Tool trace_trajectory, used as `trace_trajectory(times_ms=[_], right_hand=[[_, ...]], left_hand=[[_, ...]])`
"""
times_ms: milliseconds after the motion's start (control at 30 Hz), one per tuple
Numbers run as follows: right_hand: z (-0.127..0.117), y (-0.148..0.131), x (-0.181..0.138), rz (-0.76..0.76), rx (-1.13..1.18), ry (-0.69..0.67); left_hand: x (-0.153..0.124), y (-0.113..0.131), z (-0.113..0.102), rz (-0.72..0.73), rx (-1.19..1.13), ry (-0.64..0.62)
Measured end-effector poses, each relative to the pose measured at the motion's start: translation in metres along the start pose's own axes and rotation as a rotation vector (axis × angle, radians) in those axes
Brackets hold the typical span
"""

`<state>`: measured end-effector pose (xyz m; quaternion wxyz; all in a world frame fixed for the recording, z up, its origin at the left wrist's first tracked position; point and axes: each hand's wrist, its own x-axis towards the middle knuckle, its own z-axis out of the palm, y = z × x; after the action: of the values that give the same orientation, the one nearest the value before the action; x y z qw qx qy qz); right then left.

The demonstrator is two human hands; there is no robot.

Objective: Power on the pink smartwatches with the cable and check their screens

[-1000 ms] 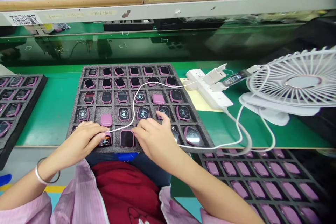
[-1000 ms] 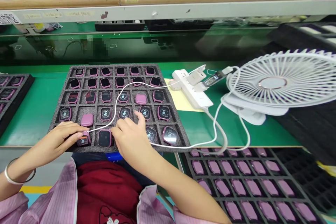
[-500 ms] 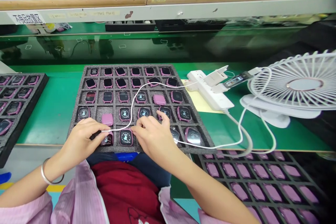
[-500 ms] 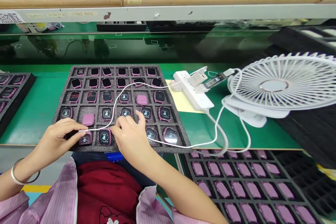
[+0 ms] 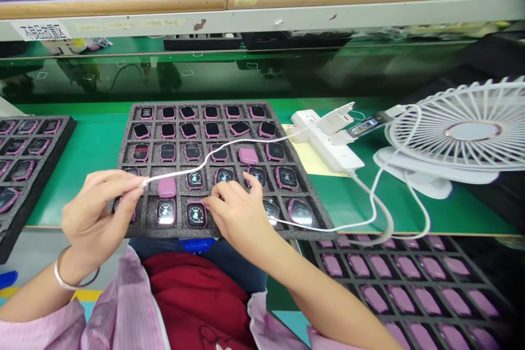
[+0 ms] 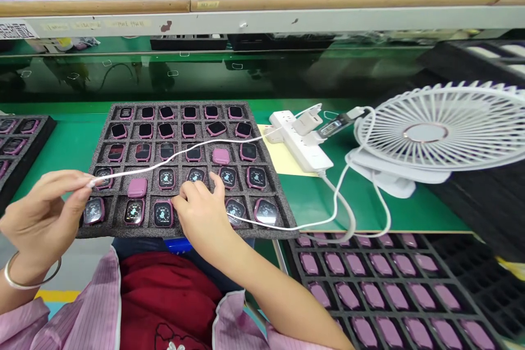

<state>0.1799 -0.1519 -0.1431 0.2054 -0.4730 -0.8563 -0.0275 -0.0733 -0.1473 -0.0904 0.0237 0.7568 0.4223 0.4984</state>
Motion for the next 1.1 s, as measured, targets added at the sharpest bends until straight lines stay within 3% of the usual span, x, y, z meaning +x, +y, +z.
trace_trajectory(times_ms=[67,300,833,1100], right_hand=[[0.0,-0.001,0.0,0.003,-0.003,0.0],[0.0,-0.003,0.001,0.016,-0.002,-0.007],[0.0,-0.007,0.001,0.052,-0.009,-0.05],[0.006,-0.014,0.004,0.063,-0.078,0.11]], left_hand=[[-0.001,-0.001,0.003,-0.098,-0.063,0.068],[0.001,-0.007,0.019,-0.267,-0.068,-0.043],[0.002,-0.009,0.028,-0.329,-0.08,-0.113],[0.003,-0.012,0.027,-0.339,-0.079,-0.108]])
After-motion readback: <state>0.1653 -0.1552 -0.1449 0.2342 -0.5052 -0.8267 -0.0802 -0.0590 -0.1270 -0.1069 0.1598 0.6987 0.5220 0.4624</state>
